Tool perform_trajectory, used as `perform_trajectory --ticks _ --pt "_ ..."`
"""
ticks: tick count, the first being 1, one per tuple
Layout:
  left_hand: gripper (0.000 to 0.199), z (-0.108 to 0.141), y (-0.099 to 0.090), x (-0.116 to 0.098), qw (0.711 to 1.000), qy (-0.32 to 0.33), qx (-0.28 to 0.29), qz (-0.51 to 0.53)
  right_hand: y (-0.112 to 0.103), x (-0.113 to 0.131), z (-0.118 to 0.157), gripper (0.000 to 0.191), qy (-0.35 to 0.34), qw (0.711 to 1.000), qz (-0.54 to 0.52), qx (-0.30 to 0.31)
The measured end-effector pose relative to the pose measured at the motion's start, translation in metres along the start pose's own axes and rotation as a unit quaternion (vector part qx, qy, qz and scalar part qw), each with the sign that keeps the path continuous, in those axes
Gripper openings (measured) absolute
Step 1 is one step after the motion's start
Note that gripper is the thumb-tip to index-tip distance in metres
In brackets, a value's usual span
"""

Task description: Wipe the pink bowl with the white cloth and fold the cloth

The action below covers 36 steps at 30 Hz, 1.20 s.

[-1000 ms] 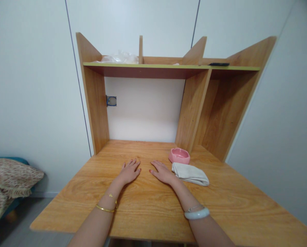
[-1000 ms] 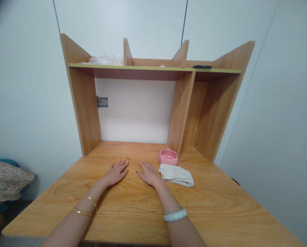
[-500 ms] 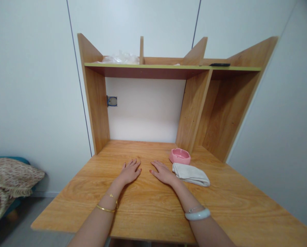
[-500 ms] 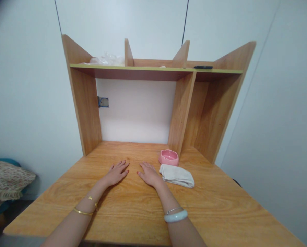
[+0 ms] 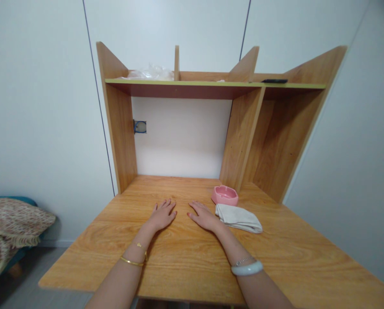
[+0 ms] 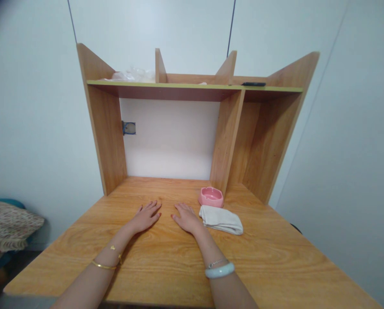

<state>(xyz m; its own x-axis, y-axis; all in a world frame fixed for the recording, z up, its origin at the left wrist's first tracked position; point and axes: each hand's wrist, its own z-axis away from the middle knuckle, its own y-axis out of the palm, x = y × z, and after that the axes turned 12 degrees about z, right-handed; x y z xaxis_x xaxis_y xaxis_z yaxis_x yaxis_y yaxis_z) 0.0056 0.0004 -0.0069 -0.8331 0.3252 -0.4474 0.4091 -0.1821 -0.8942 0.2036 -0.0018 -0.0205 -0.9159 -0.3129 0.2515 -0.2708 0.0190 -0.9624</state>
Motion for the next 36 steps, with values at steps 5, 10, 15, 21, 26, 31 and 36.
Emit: perform_trajectory --ticks 5,10,15,21,26,31,36 --pt "0.056 0.000 -0.001 0.000 1.000 0.000 0.005 0.000 -0.001 0.001 0.000 0.057 0.000 1.000 0.004 0.004" --pt "0.056 0.001 -0.001 0.000 1.000 0.000 0.002 0.002 -0.001 0.000 0.001 0.056 -0.003 1.000 0.002 -0.005" --pt "0.056 -0.001 0.000 0.001 1.000 0.001 0.002 0.001 -0.001 0.002 0.001 0.053 -0.009 1.000 -0.004 -0.022" --pt "0.056 -0.001 0.000 0.001 1.000 0.000 -0.002 0.002 -0.026 0.006 0.000 0.040 -0.018 0.973 -0.041 -0.227" --pt "0.055 0.001 0.000 0.000 1.000 0.000 -0.003 -0.005 -0.052 -0.010 0.012 0.038 0.156 0.905 0.065 -0.390" --pt "0.056 0.001 0.000 -0.001 1.000 -0.003 -0.004 -0.001 -0.053 -0.033 0.020 0.048 0.320 0.852 0.112 -0.400" --pt "0.055 0.001 0.000 0.000 1.000 -0.003 -0.006 0.001 -0.046 -0.049 0.018 0.075 0.387 0.854 0.093 -0.335"
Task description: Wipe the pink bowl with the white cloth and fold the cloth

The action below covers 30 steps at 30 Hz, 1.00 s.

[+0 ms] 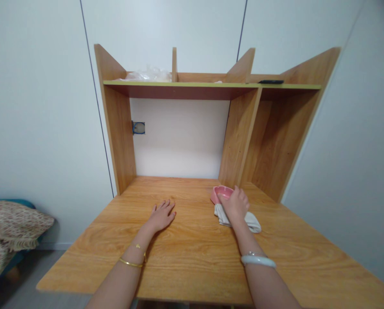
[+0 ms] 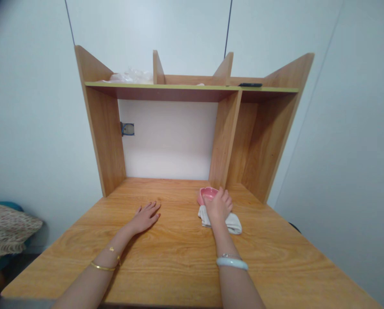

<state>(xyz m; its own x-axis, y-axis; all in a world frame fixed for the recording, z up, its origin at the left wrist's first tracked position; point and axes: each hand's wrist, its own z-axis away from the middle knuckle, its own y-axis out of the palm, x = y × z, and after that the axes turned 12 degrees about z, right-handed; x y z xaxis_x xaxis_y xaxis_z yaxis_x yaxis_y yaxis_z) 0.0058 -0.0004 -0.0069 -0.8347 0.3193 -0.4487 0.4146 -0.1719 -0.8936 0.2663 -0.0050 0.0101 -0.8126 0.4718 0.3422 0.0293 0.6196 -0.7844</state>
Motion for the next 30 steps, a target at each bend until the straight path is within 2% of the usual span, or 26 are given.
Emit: perform_trajectory --ticks 5,13,15,23,26,28,30 --pt "0.055 -0.001 0.000 0.000 1.000 -0.001 0.002 0.001 0.001 -0.001 0.000 0.085 0.006 0.997 -0.013 0.076" --pt "0.055 -0.001 0.000 0.000 1.000 0.000 0.002 0.005 0.007 0.002 -0.001 0.093 -0.008 0.995 0.029 0.090" --pt "0.055 -0.001 0.000 0.000 1.000 0.001 0.001 0.005 0.010 0.001 -0.002 0.091 -0.019 0.996 0.037 0.079" --pt "0.053 -0.002 0.003 0.004 1.000 0.012 -0.017 0.024 0.018 0.004 -0.001 0.081 -0.077 0.996 0.040 -0.030" --pt "0.050 -0.006 0.006 0.007 0.996 0.027 -0.050 0.066 0.015 0.008 0.001 0.076 -0.113 0.992 -0.001 -0.062" --pt "0.047 -0.010 0.008 0.008 0.984 0.057 -0.108 0.128 0.012 0.012 0.002 0.074 -0.151 0.985 -0.041 -0.078" --pt "0.045 -0.016 0.009 0.009 0.954 0.098 -0.183 0.217 0.008 0.017 0.006 0.073 -0.203 0.972 -0.082 -0.082"
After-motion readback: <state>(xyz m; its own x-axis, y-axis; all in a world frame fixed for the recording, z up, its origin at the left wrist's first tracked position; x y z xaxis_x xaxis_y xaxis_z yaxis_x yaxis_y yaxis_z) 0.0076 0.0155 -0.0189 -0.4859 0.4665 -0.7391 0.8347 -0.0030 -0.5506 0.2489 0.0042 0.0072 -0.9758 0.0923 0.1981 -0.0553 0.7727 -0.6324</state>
